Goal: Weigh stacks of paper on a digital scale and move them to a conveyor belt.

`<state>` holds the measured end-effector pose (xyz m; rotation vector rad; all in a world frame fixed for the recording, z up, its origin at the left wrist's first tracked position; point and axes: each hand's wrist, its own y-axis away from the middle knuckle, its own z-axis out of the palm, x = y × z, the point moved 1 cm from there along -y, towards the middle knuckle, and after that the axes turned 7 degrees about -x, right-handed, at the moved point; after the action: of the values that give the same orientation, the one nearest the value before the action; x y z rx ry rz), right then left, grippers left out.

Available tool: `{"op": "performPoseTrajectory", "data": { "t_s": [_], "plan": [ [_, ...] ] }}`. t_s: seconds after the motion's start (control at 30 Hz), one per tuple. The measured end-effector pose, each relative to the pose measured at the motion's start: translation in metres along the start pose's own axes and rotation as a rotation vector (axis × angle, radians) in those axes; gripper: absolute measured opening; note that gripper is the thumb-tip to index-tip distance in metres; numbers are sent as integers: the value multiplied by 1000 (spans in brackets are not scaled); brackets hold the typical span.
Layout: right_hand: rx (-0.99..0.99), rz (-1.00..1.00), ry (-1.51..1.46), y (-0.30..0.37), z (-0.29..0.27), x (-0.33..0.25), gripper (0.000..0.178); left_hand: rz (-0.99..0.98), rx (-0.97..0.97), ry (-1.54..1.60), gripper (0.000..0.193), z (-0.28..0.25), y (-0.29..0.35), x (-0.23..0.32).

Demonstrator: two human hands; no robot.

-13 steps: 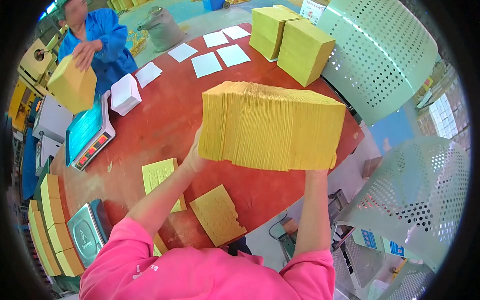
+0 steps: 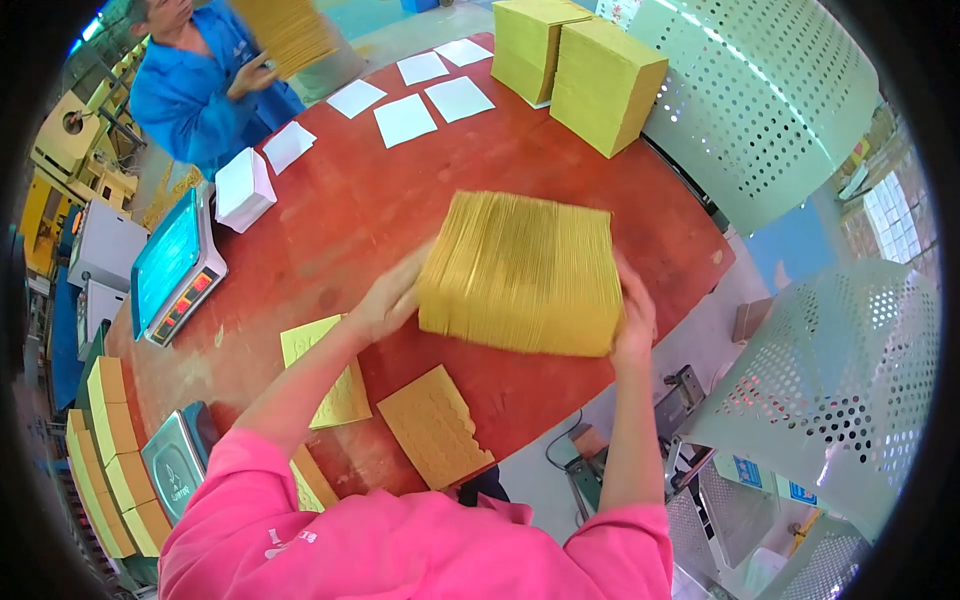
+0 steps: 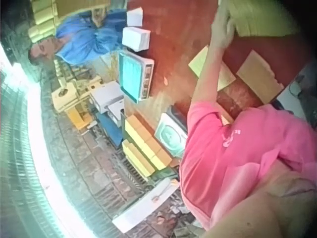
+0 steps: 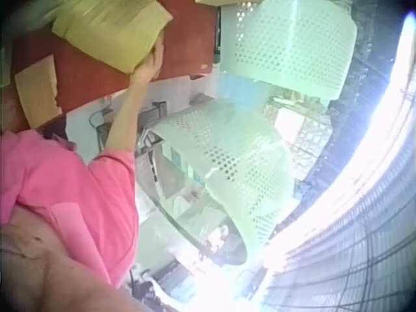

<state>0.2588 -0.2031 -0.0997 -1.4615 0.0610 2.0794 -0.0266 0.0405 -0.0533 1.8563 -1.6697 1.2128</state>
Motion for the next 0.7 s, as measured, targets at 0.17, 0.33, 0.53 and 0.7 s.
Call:
{"op": "performPoseTrajectory", "data": {
  "t_s": [0.17, 0.33, 0.53, 0.7],
  "plan": [
    [224, 74, -28, -1, 15, -11, 28, -297, 18, 475, 51, 14, 13, 1],
    [141, 72, 80, 8, 7, -20, 36, -321, 106, 702, 51, 24, 13, -4],
    [220, 261, 666, 12, 24, -50, 41, -310, 180, 714, 52, 20, 16, -12],
    [119, 173, 810, 21, 21, -36, 42, -325, 251, 734, 54, 38, 7, 2]
  ]
}}
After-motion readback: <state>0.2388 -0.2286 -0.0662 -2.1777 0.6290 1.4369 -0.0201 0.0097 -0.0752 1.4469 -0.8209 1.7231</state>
